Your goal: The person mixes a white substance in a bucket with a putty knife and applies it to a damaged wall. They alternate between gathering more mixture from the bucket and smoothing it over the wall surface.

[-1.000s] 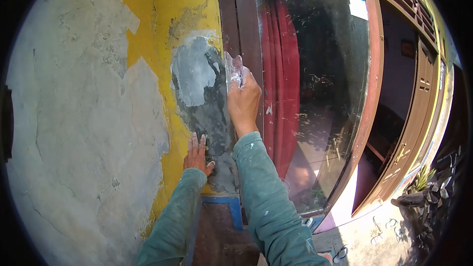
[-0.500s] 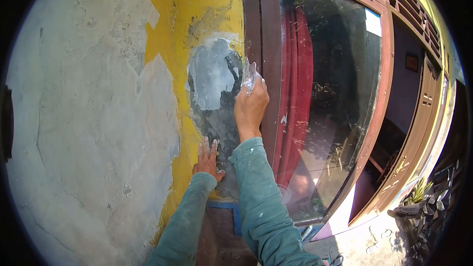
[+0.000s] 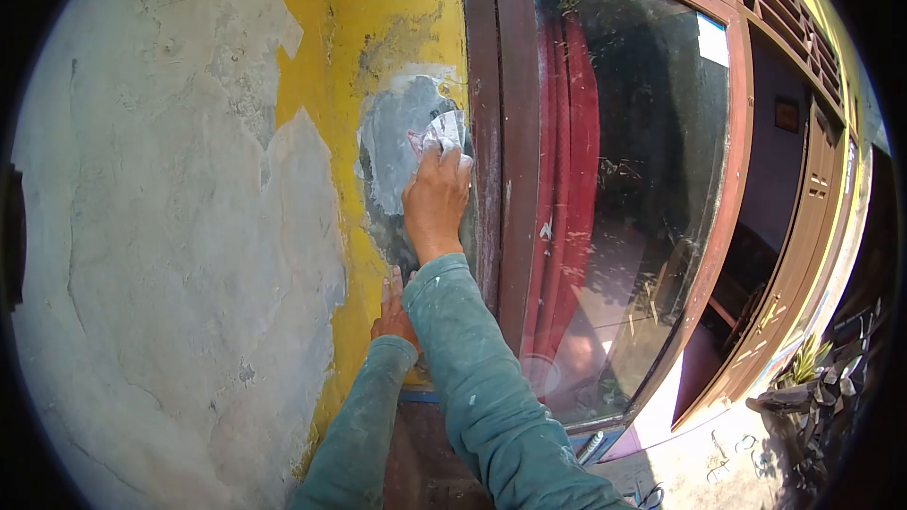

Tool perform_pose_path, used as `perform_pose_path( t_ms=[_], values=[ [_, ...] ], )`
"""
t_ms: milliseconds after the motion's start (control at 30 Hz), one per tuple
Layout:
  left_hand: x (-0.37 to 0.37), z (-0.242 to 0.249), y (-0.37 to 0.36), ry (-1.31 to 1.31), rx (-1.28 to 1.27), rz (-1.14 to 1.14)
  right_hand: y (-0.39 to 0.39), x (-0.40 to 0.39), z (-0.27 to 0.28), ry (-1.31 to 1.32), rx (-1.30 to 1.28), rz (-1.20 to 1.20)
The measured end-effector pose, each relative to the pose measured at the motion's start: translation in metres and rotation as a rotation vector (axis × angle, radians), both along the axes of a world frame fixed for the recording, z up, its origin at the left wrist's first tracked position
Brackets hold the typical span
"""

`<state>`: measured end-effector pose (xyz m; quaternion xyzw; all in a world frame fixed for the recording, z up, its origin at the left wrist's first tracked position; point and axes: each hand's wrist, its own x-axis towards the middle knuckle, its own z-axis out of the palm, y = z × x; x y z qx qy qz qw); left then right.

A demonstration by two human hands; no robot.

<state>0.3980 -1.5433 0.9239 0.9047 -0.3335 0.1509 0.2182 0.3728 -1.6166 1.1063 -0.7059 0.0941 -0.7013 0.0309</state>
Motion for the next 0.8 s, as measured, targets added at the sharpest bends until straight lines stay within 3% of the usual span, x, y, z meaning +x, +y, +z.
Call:
perform_pose_path(
  t_ms=[100,167,300,400,600,800],
  values=[
    [0.001,-0.001,0.001,-0.003,-0.007,-0.027,-0.004,-0.002,-0.013,0.055,-0.07,-0.054],
    [0.0,-0.005,0.0,-0.033,-0.039,-0.015,-0.004,-0.016,-0.02,0.147,-0.142,0.064],
    [-0.003,-0.003,-0.004,-0.01,-0.015,0.004,-0.007,-0.036,-0.01,0.073,-0.175,0.146],
    [0.001,-0.006,-0.005,-0.01,-0.025,0.002,-0.009,-0.037,0.016,-0.069,-0.191,0.057],
    [0.0,-0.002,0.001,-0.004,0.012,-0.002,-0.008,-0.02,0.051,-0.027,-0.37,-0.113],
    [0.0,-0.001,0.0,0.012,0.037,0.001,-0.033,-0.011,0.036,0.074,-0.539,-0.189]
  ],
)
